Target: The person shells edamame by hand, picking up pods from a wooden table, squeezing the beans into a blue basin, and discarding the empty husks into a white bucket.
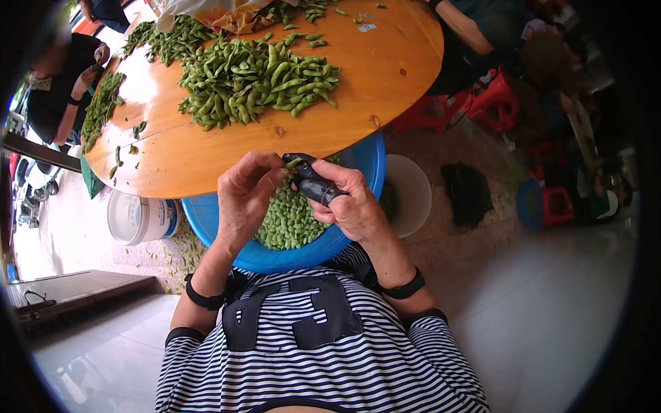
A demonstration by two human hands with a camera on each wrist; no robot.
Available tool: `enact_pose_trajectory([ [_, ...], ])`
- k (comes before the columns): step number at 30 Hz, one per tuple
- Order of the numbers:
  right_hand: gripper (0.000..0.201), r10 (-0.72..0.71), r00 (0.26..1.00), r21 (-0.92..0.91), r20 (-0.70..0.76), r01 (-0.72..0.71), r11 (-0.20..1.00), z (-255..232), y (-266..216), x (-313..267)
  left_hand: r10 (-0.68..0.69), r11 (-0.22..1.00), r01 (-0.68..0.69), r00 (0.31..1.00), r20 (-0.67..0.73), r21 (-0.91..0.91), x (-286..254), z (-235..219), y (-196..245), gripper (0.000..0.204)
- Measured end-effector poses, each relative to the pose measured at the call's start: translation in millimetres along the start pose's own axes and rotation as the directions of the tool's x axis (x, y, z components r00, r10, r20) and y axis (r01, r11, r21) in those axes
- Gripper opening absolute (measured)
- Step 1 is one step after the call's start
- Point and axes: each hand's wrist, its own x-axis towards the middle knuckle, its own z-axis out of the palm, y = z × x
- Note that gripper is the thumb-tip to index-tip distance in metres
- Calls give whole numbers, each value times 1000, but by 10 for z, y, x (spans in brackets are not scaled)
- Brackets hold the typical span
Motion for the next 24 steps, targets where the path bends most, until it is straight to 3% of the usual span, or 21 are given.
enact_pose_trajectory([
  [5,30,-39,998,75,52,35,997,-85,48,-21,40,998,-42,999,37,44,-16,28,-28,10],
  [7,29,-40,994,118,103,27,993,-201,114,-3,68,989,-64,997,30,-131,-25,58,-55,9],
  [8,29,-44,987,160,155,18,987,-236,136,0,66,989,-62,997,30,-131,-32,54,-48,9],
  [10,29,-34,986,242,165,-7,970,-232,159,-10,-104,888,162,982,155,-430,-45,32,-21,11],
  [11,30,-28,984,321,177,-31,947,-230,170,-19,-106,888,165,982,157,-430,-44,21,-25,11],
  [13,31,-33,979,391,202,-50,919,-283,254,-32,-296,622,418,908,295,-662,-40,0,-42,16],
  [14,32,-40,973,456,229,-71,887,-300,282,-36,-297,622,418,908,295,-662,-30,-2,-72,16],
  [16,31,-5,975,428,224,-93,899,-284,231,-42,-242,415,490,871,427,-767,-4,-4,-135,21],
  [18,31,26,976,399,217,-113,910,-247,162,-53,-268,444,485,874,404,-753,-9,20,-111,22],
  [20,32,82,995,33,50,-83,996,-196,91,-71,-294,473,479,877,380,-740,-30,39,-81,23],
  [21,32,82,995,33,51,-84,996,-123,65,-102,-258,740,388,918,301,-549,-54,42,-67,25],
  [22,33,-4,999,-228,-40,-6,974,-17,60,-144,-194,921,260,952,238,-289,-69,40,-60,27],
  [23,34,-110,988,-478,-106,47,877,50,69,-158,-129,991,118,968,216,64,-74,-4,-65,29],
  [24,34,-109,989,-478,-105,46,877,63,93,-139,-129,991,118,968,214,63,-88,6,-66,29],
])
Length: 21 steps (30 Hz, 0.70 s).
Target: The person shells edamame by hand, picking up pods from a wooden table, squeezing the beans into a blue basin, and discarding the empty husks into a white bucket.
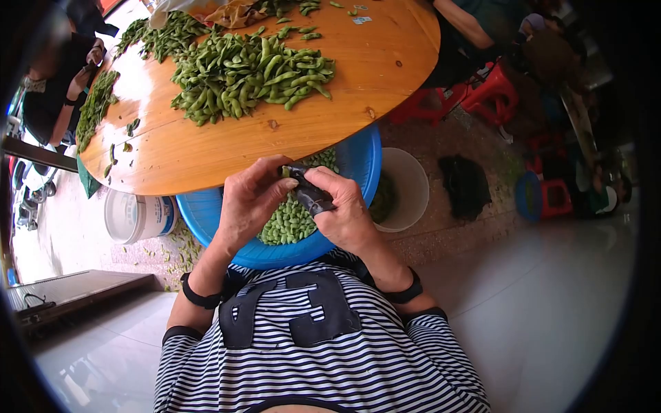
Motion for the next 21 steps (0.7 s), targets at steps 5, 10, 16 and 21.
enact_pose_trajectory([
  [5,34,-362,932,-498,-32,299,814,74,-1,4,334,904,-308,942,-40,296,16,78,22,29],
  [10,36,-499,866,-699,-47,328,635,182,-1,-51,-23,994,15,997,-73,-109,24,222,46,40],
  [16,34,-464,882,-679,-84,290,674,-19,-29,-88,14,984,-7,999,38,-179,57,158,-9,34],
  [21,30,-409,886,-870,-218,14,494,-766,-194,-306,-32,956,-14,988,152,294,234,-158,323,22],
])
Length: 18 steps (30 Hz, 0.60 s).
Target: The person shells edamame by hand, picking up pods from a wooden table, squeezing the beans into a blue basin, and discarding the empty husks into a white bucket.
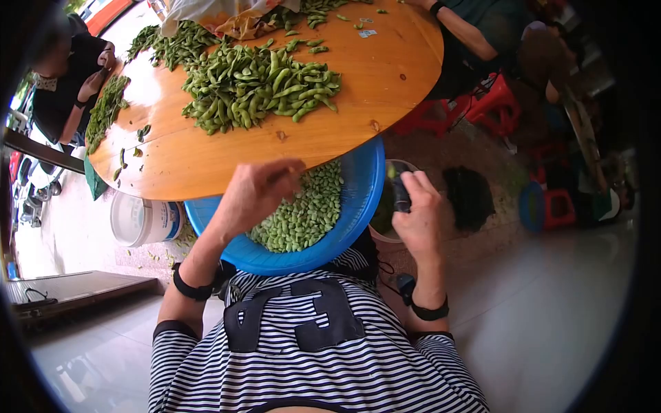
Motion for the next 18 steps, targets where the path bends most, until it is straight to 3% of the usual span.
enact_pose_trajectory([
  [1,29,48,998,-127,35,-43,991,-85,144,-21,199,956,-162,971,-135,244,219,-51,-49,21],
  [2,28,106,992,-178,63,-93,980,-168,302,-33,412,831,-266,884,-219,488,463,-92,-122,20],
  [5,28,103,993,-166,50,-94,982,-196,240,10,460,736,-225,858,-229,638,819,-52,-277,20],
  [6,29,93,995,-79,20,-92,993,-179,149,31,461,736,-225,857,-229,639,849,-14,-283,20],
  [8,28,95,994,-42,46,-93,995,-141,-8,72,347,693,-82,909,-232,716,888,32,-271,20],
  [9,28,94,993,-5,72,-94,996,-107,-74,97,350,691,-83,907,-233,718,860,25,-251,20],
  [11,24,-38,999,164,-1,38,986,130,-37,162,285,728,-27,921,-267,685,740,14,-206,23],
  [12,26,4,999,332,45,-19,943,222,-95,188,289,728,-32,920,-264,685,683,0,-254,23],
  [14,30,64,974,553,216,-176,814,337,-225,250,462,820,-266,831,-309,507,540,-28,-393,20],
  [15,32,79,939,603,333,-277,748,362,-288,274,460,820,-265,832,-309,508,423,-27,-318,20],
  [16,35,69,912,715,403,-362,599,395,-388,287,113,994,-111,955,-273,21,271,-52,-177,17],
  [17,38,44,894,836,445,-433,338,471,-455,277,-192,886,144,979,-64,-442,142,-63,-88,16],
  [18,40,4,880,852,475,-462,246,535,-473,275,-193,801,153,981,-8,-578,55,-58,-82,20],
])
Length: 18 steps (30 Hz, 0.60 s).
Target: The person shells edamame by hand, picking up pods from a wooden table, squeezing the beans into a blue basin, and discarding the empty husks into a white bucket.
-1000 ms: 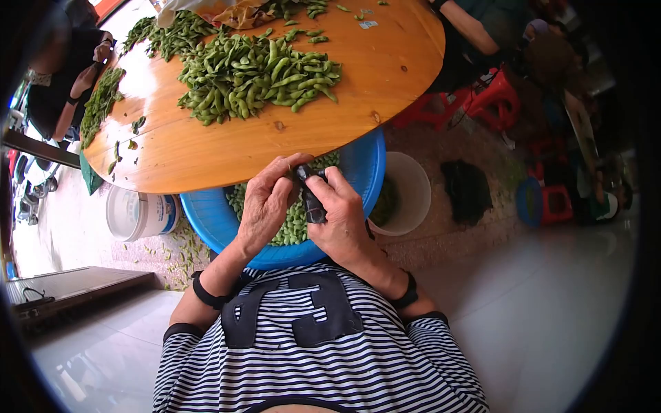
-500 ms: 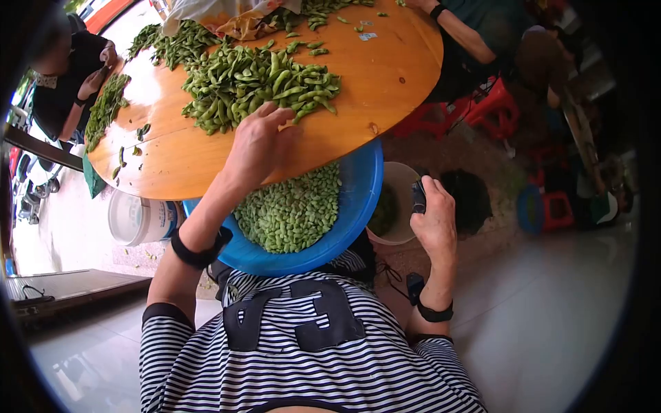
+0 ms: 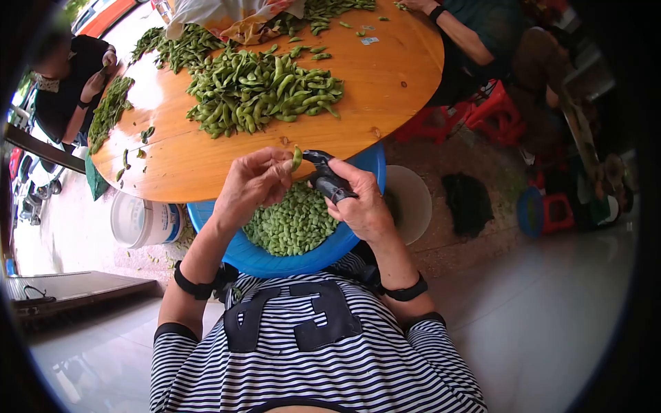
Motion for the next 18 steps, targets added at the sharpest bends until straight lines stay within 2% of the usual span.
enact_pose_trajectory([
  [1,41,19,999,94,48,-23,995,24,40,23,-2,1000,2,1000,-3,-1,-50,2,-40,20],
  [5,39,80,995,81,53,-84,993,157,14,12,28,988,-35,998,-51,-152,-123,73,-203,16],
  [7,36,89,996,143,-18,-85,986,200,-25,-1,126,992,-128,986,-108,-9,-125,121,-240,17],
  [8,36,92,996,140,-22,-88,986,170,-17,-8,153,983,-138,980,-130,118,-134,125,-246,17],
  [9,34,90,996,140,13,-90,986,122,4,-17,151,984,-137,980,-129,114,-136,143,-264,17],
  [10,33,88,995,141,49,-94,985,93,19,-26,225,962,-191,960,-167,198,-137,168,-285,17],
  [11,33,92,995,142,49,-98,985,104,1,-35,299,929,-237,934,-198,283,-142,191,-303,16],
  [12,32,112,993,170,31,-116,979,129,-35,-49,296,930,-234,934,-200,283,-151,214,-302,16],
  [14,32,134,991,204,9,-133,970,124,-32,-61,449,821,-313,870,-202,478,-172,258,-263,12],
  [15,31,107,994,186,34,-112,976,98,-2,-60,446,821,-311,873,-198,478,-183,274,-245,12],
  [17,31,82,995,168,56,-90,982,54,62,-66,600,654,-389,789,-131,649,-204,303,-226,10],
  [18,30,47,997,150,57,-55,987,38,96,-70,598,655,-389,791,-129,648,-207,308,-247,10],
])
